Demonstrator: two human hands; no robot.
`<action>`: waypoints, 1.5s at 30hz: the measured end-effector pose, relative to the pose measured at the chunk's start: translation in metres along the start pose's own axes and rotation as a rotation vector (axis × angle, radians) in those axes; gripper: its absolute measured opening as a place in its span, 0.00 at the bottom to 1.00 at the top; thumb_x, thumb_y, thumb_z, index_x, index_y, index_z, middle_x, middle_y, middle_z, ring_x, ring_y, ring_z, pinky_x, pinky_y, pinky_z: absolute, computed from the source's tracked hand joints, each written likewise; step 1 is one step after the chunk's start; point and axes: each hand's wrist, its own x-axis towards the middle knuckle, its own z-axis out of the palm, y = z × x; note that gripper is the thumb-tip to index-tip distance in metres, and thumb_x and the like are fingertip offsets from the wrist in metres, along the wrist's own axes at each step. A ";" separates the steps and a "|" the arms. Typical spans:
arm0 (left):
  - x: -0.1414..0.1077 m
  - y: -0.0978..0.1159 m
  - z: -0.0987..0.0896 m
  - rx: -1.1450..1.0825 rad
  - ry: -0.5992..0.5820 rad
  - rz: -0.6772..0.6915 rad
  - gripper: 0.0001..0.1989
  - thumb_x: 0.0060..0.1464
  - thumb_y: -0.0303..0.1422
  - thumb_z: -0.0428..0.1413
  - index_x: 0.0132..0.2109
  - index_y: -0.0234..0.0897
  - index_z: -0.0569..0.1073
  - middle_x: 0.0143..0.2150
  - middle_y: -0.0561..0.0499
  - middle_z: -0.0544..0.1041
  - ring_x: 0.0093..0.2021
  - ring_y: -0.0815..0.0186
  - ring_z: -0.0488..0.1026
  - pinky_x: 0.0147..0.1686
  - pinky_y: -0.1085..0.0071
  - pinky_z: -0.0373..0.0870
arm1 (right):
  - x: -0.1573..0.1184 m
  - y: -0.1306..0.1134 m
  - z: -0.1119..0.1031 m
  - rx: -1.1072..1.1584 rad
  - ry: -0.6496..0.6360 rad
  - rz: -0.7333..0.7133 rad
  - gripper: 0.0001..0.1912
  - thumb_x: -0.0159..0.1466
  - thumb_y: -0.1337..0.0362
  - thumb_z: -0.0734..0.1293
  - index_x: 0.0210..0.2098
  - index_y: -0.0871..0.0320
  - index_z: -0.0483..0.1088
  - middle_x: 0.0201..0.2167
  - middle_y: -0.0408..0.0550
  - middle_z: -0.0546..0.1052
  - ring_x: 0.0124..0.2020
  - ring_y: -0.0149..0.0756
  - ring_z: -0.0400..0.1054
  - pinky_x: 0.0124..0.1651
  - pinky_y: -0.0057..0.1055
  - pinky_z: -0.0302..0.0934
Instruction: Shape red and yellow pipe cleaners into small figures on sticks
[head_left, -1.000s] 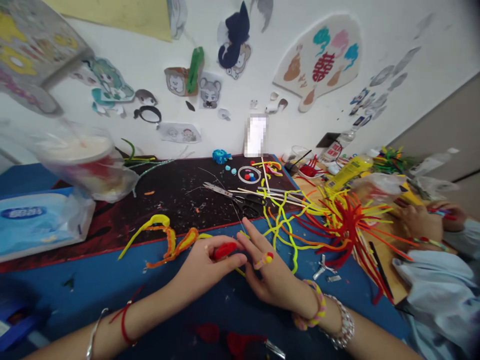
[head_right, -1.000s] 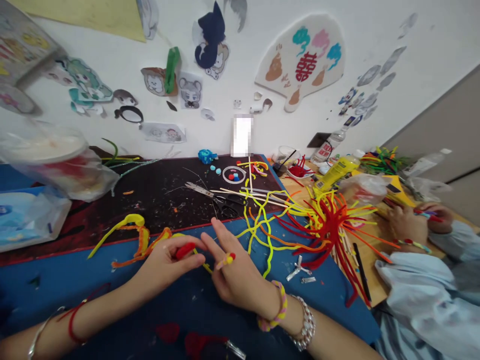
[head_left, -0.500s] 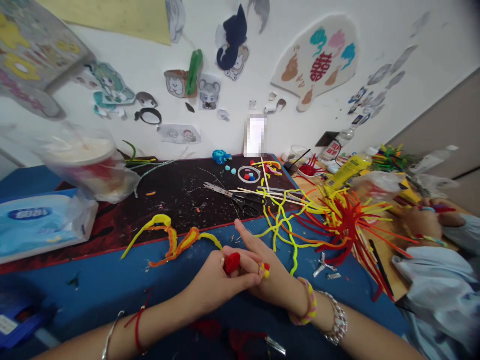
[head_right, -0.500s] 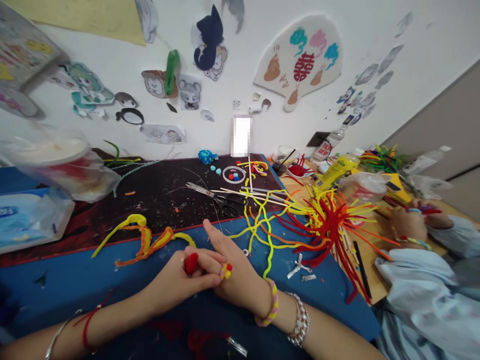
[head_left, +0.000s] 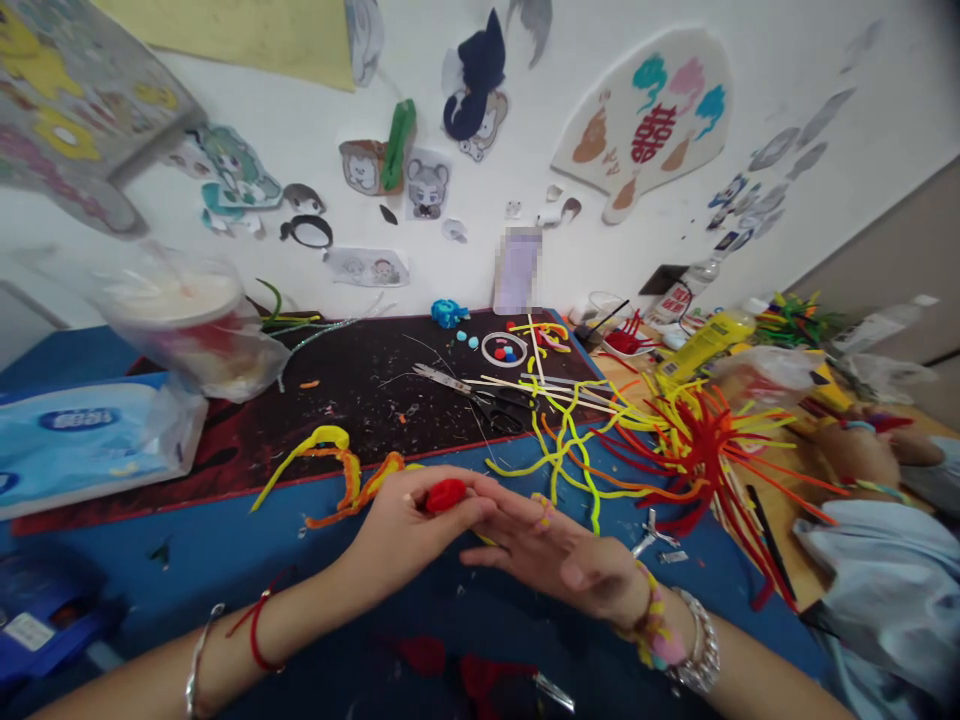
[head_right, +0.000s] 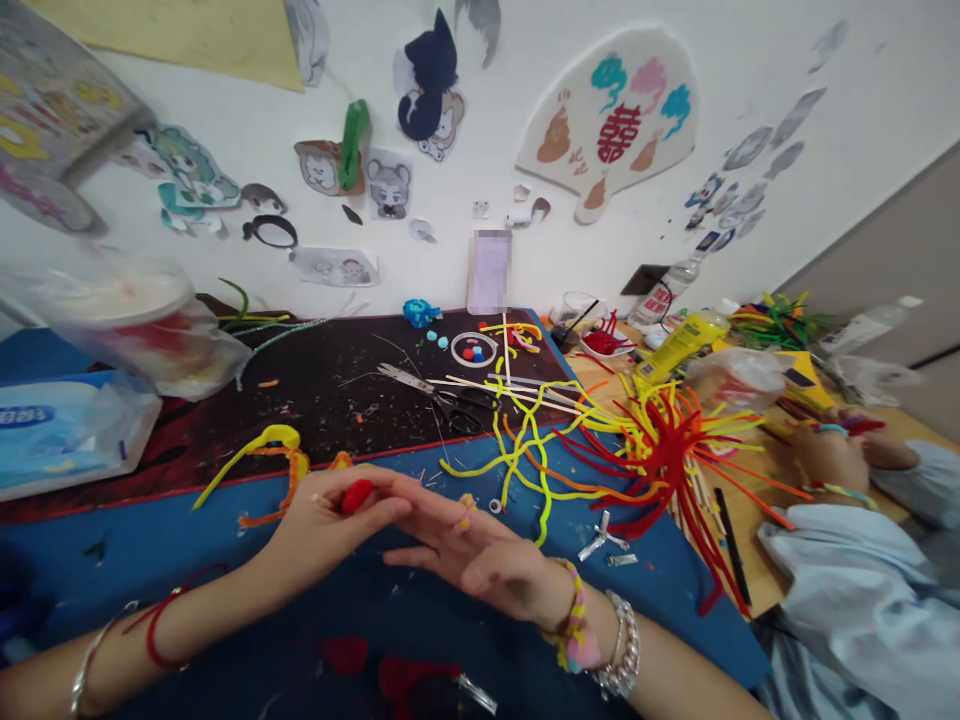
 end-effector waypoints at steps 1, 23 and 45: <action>0.000 0.000 0.000 0.008 0.003 0.013 0.08 0.50 0.35 0.55 0.36 0.37 0.76 0.34 0.51 0.78 0.33 0.67 0.72 0.35 0.73 0.69 | 0.001 0.001 -0.001 0.028 0.015 0.011 0.38 0.49 0.54 0.61 0.59 0.50 0.52 0.62 0.45 0.55 0.62 0.44 0.45 0.57 0.47 0.50; 0.006 -0.004 -0.002 -0.353 0.170 -0.182 0.16 0.53 0.43 0.51 0.31 0.34 0.71 0.14 0.61 0.50 0.15 0.77 0.46 0.15 0.80 0.45 | -0.003 -0.015 0.011 0.109 -0.065 0.002 0.43 0.50 0.54 0.69 0.61 0.45 0.47 0.62 0.50 0.54 0.61 0.46 0.49 0.56 0.48 0.46; -0.006 0.008 -0.004 -0.185 -0.133 0.137 0.08 0.48 0.27 0.58 0.37 0.42 0.76 0.31 0.55 0.77 0.28 0.76 0.69 0.25 0.84 0.63 | -0.010 0.013 0.003 0.526 -0.306 0.386 0.57 0.46 0.45 0.66 0.63 0.64 0.34 0.23 0.50 0.79 0.23 0.43 0.72 0.36 0.39 0.59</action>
